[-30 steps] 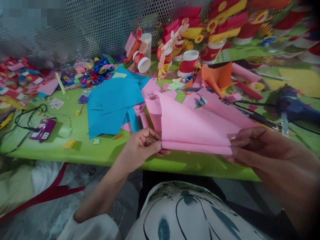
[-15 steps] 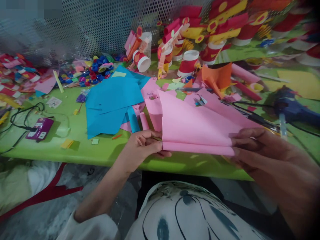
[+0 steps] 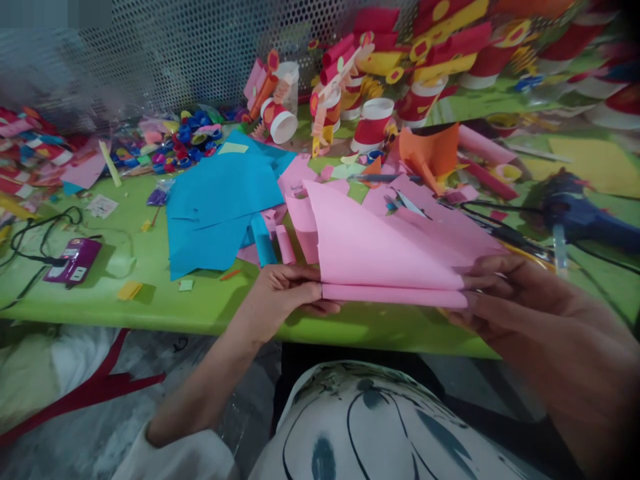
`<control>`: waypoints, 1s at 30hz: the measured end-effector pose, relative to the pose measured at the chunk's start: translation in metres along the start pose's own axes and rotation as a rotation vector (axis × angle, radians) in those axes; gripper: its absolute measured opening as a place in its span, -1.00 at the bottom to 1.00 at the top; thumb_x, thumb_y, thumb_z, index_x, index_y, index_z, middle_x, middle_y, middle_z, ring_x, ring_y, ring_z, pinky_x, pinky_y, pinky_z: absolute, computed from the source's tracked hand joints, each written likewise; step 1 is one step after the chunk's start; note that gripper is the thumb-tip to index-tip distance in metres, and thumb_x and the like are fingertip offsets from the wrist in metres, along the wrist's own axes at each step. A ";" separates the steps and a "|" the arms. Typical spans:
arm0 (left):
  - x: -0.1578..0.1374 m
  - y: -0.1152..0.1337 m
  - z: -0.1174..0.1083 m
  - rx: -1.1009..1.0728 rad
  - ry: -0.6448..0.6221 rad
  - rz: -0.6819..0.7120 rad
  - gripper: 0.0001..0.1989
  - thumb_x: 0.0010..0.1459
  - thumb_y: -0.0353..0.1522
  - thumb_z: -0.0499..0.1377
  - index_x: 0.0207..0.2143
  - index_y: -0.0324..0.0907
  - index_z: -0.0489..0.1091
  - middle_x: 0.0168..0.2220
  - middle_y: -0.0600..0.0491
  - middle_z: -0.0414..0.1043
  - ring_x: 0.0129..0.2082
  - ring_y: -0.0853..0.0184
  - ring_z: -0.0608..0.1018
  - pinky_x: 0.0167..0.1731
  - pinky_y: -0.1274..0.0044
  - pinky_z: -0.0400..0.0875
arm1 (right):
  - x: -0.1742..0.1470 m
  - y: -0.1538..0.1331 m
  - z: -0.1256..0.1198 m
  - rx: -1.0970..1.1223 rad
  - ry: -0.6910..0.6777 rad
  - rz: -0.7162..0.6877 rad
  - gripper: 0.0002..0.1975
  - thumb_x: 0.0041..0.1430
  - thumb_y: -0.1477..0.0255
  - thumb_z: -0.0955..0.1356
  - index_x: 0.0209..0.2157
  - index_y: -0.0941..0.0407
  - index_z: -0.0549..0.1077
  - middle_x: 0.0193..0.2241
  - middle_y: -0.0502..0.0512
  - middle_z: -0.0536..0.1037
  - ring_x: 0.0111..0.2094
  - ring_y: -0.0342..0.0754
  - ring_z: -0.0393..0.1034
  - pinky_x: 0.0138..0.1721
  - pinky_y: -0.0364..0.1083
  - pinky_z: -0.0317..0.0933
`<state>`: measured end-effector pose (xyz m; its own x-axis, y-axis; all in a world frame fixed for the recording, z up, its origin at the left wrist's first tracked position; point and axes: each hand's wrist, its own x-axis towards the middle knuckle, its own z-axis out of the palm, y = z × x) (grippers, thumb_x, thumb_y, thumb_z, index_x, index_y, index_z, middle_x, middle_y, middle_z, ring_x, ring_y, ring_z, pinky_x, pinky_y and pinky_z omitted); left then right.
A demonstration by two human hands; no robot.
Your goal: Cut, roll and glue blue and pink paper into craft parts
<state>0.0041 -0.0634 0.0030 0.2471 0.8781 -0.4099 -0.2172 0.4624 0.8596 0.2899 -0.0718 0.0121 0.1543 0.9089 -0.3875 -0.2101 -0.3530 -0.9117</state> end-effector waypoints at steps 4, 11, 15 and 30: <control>0.001 0.001 0.000 0.035 -0.035 0.011 -0.76 0.05 -0.31 0.44 -0.25 -0.25 0.59 -0.38 -0.03 0.69 -0.36 0.20 0.75 -0.29 0.45 0.70 | 0.001 0.002 -0.004 0.000 0.015 -0.006 -0.52 -0.38 0.37 0.70 -0.33 -0.03 0.58 -0.42 -0.09 0.54 -0.52 -0.17 0.46 -0.51 -0.23 0.46; 0.000 0.000 -0.003 0.064 -0.235 0.080 -0.87 0.13 -0.36 0.37 -0.27 -0.19 0.53 -0.33 0.04 0.65 -0.26 0.21 0.74 -0.33 0.51 0.68 | 0.002 0.001 -0.005 0.006 0.025 0.022 -0.51 -0.44 0.35 0.71 -0.37 -0.01 0.60 -0.44 -0.07 0.55 -0.55 -0.18 0.45 -0.53 -0.22 0.48; 0.001 -0.002 -0.003 -0.009 -0.266 0.101 -0.80 0.02 -0.35 0.43 -0.37 -0.19 0.46 -0.43 0.03 0.65 -0.37 0.20 0.73 -0.39 0.48 0.66 | 0.000 0.000 -0.001 0.030 -0.027 0.037 -0.56 -0.38 0.37 0.70 -0.35 -0.02 0.62 -0.41 -0.05 0.56 -0.53 -0.20 0.45 -0.51 -0.24 0.47; -0.002 -0.004 -0.005 -0.134 -0.303 0.027 -0.62 -0.12 -0.37 0.44 -0.20 -0.11 0.48 -0.44 0.14 0.61 -0.49 0.24 0.68 -0.42 0.40 0.67 | -0.002 0.000 0.000 -0.023 -0.046 0.032 -0.56 -0.39 0.38 0.70 -0.37 -0.02 0.61 -0.41 -0.02 0.58 -0.56 -0.17 0.43 -0.60 -0.23 0.40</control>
<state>-0.0003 -0.0659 -0.0012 0.5048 0.8229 -0.2607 -0.3445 0.4690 0.8133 0.2893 -0.0733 0.0128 0.1035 0.9062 -0.4099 -0.1917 -0.3862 -0.9023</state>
